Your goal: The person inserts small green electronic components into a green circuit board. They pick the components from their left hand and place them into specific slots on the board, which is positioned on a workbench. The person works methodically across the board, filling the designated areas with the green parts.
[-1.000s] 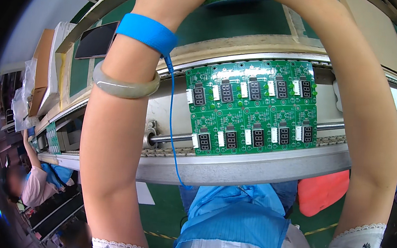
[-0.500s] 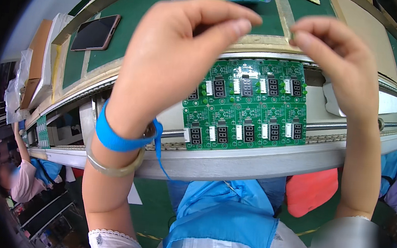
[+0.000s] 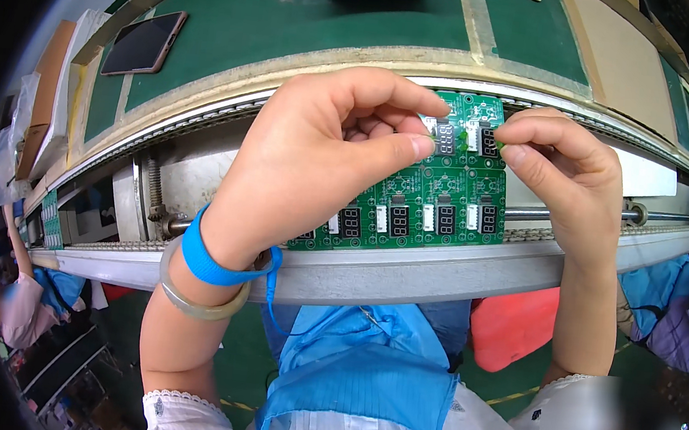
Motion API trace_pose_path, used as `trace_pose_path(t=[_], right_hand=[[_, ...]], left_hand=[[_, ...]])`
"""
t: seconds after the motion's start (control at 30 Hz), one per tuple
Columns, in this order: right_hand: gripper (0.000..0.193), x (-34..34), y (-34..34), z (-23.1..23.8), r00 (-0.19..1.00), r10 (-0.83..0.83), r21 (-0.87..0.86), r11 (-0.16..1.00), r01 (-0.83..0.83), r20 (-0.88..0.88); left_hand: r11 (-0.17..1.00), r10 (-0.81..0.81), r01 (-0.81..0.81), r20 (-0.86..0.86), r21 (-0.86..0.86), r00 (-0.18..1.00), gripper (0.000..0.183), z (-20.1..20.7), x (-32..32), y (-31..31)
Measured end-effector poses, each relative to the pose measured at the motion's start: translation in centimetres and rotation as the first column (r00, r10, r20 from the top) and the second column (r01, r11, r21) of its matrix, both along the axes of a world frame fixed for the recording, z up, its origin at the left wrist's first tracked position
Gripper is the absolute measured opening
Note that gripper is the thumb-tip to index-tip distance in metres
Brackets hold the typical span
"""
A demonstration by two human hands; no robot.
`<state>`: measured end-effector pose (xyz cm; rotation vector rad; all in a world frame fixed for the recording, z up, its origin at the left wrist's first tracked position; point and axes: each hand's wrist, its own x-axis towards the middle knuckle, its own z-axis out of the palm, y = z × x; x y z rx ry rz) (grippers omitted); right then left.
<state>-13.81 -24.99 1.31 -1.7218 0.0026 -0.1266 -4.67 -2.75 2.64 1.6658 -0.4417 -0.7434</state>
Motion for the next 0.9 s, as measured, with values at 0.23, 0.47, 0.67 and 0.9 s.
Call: trace_pose_path(t=[0.23, 0.47, 0.67, 0.9], right_hand=[[0.016, -0.3, 0.5, -0.1, 0.998, -0.066, -0.045, 0.997, 0.064, -0.025], [0.013, -0.4, 0.8, -0.9, 0.995, -0.093, -0.225, 0.970, 0.097, 0.026], [0.012, -0.2, 0.7, -1.0, 0.993, -0.058, -0.353, 0.931, 0.091, 0.103], [0.013, -0.1, 0.5, -1.3, 0.975, 0.022, -0.595, 0.796, 0.116, 0.220]], left_hand=[[1.000, 0.017, -0.017, 0.015, -0.009, 1.000, 0.018, -0.2, 0.0, 0.3], [0.999, 0.037, -0.037, 0.027, -0.014, 0.999, 0.016, -0.5, 0.0, 0.5], [0.999, 0.031, -0.032, 0.052, 0.017, 0.998, 0.017, -0.3, 0.1, 0.6], [0.999, 0.031, -0.036, 0.138, 0.035, 0.990, 0.017, -0.9, -0.1, 0.8]])
